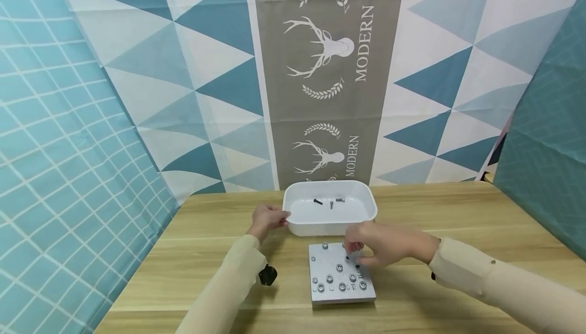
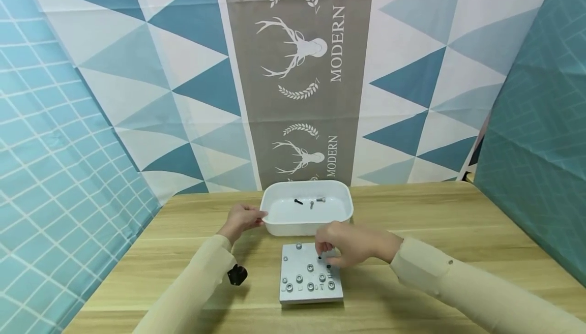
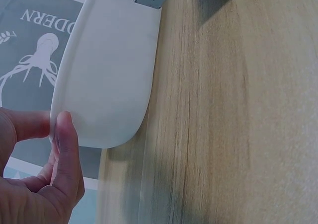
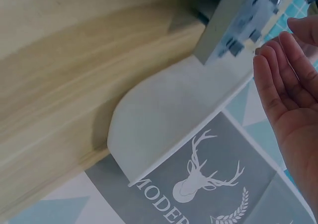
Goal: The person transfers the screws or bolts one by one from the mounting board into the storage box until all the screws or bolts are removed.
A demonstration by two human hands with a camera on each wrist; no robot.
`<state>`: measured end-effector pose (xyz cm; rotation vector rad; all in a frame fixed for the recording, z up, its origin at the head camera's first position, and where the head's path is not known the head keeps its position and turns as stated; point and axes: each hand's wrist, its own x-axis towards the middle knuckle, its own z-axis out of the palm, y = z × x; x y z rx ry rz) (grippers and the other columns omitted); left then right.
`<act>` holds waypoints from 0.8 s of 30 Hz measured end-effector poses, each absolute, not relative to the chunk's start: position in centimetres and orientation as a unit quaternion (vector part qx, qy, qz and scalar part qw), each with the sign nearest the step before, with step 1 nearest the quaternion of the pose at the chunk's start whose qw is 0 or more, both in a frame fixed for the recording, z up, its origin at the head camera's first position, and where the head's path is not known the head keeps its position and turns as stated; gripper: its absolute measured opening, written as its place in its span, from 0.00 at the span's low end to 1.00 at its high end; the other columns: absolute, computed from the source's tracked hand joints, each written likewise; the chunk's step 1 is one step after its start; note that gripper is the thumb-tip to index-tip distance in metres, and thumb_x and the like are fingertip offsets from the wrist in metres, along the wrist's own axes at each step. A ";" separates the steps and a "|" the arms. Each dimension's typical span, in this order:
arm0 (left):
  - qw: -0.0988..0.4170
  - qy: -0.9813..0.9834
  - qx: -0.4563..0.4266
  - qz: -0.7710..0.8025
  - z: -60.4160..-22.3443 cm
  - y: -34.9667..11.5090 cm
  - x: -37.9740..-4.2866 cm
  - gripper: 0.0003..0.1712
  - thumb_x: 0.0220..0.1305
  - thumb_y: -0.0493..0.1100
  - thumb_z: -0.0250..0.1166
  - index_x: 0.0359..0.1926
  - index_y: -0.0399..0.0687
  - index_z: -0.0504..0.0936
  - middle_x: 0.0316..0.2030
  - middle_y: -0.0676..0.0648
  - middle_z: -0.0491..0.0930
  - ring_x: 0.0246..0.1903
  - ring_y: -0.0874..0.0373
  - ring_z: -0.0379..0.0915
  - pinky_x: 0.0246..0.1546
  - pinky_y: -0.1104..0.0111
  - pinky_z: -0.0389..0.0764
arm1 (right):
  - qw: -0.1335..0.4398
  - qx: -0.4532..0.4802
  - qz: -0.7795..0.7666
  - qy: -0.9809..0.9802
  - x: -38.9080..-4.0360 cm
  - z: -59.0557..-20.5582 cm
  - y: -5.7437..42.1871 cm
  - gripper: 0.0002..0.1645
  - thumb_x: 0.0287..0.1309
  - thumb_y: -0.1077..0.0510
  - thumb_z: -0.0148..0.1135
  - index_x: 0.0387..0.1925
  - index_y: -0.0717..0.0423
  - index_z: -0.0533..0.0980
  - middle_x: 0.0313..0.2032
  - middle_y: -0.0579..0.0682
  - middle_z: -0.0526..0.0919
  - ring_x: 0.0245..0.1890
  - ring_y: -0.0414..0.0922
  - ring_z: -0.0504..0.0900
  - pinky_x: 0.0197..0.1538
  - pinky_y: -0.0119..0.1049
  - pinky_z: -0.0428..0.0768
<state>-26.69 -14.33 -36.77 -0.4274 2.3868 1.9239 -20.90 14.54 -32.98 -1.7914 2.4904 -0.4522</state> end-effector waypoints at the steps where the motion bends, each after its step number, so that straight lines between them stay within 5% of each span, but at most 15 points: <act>1: 0.024 0.771 -0.140 0.621 -36.8 -14.3 -26.7 0.13 0.55 0.32 0.68 0.40 0.27 0.79 0.24 0.47 0.75 0.17 0.66 0.75 0.28 0.74 0.87 | 0.014 -0.583 -0.145 0.800 -20.6 -33.1 14.7 0.07 0.50 0.65 0.65 0.33 0.54 0.78 0.30 0.45 0.80 0.31 0.36 0.76 0.36 0.22 0.81; 10: 0.025 0.775 -0.138 0.617 -37.0 -14.2 -26.7 0.13 0.56 0.33 0.68 0.41 0.28 0.79 0.24 0.47 0.76 0.17 0.66 0.75 0.37 0.68 0.89 | 0.008 -0.587 -0.152 0.795 -18.9 -33.8 15.5 0.07 0.51 0.63 0.66 0.33 0.51 0.78 0.31 0.43 0.79 0.32 0.32 0.76 0.37 0.18 0.80; 24: 0.028 0.778 -0.140 0.611 -36.9 -14.3 -26.7 0.14 0.56 0.34 0.68 0.42 0.28 0.79 0.25 0.47 0.77 0.18 0.65 0.76 0.38 0.67 0.89 | -0.009 -0.603 -0.152 0.783 -17.5 -34.3 15.6 0.08 0.50 0.61 0.67 0.32 0.48 0.77 0.31 0.38 0.78 0.33 0.30 0.75 0.39 0.11 0.74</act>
